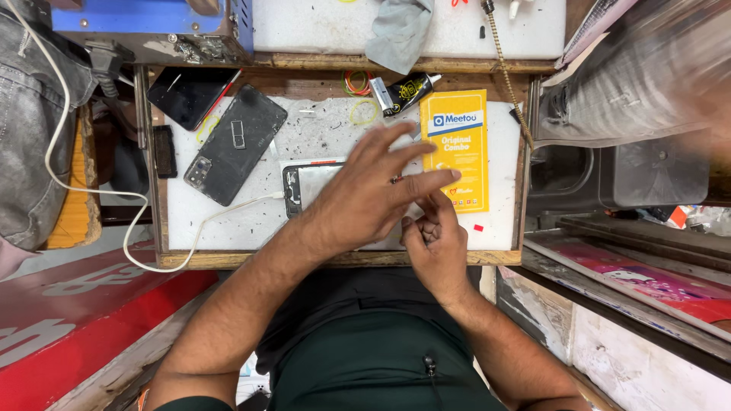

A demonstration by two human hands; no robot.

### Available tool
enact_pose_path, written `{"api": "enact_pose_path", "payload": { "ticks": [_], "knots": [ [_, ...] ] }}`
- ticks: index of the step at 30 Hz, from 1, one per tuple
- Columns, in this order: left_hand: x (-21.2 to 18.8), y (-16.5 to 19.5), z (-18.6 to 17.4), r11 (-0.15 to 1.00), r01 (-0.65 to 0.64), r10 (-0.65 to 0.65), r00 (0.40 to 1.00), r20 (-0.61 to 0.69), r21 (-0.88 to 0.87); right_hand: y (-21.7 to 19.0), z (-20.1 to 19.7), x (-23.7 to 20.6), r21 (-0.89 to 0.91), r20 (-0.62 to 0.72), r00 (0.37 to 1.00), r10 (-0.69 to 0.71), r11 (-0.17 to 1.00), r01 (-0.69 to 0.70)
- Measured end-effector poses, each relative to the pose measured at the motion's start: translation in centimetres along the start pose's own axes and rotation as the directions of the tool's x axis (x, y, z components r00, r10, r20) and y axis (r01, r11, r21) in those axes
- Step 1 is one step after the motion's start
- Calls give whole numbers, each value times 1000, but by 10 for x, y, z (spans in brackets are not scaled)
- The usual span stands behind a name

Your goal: The person uses a precision screwdriver to remove screws from a disassembled smartphone, then handles the back cover and a replacement battery package. They place the back cover onto the phone chassis and continue adjusting components on the workbench.

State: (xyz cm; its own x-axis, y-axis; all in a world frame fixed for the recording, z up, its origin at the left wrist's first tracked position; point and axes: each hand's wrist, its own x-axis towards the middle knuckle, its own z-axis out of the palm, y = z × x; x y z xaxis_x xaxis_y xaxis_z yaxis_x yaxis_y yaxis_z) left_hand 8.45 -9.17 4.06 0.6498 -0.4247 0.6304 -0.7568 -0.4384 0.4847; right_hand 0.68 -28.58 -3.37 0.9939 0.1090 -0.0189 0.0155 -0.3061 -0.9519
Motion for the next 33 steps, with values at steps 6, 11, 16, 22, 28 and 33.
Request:
{"api": "enact_pose_path", "payload": {
  "ticks": [6, 11, 16, 22, 28, 33],
  "knots": [
    [0, 1, -4, 985, 34, -33, 999, 8, -168, -2, 0, 0, 148, -22, 998, 61, 987, -57],
    [-2, 3, -1, 990, 136, -133, 989, 68, -32, -2, 1, 0, 152, -2, 997, 74, 986, -73],
    [-2, 3, 0, 957, 259, -227, 950, 215, -134, -5, 2, 2, 83, 24, 998, 66, 994, -68],
    [-7, 3, 4, 979, 196, -183, 967, 178, -62, -3, 2, -2, -1, 25, 996, 88, 996, -88],
    [-9, 10, 20, 981, 169, -162, 984, 80, -93, 2, 0, -3, -8, 20, 999, 45, 999, -45],
    [-8, 12, 23, 984, 108, -95, 991, -97, 140, 4, -2, -3, -17, 4, 1000, 1, 1000, -1]
  ]
}}
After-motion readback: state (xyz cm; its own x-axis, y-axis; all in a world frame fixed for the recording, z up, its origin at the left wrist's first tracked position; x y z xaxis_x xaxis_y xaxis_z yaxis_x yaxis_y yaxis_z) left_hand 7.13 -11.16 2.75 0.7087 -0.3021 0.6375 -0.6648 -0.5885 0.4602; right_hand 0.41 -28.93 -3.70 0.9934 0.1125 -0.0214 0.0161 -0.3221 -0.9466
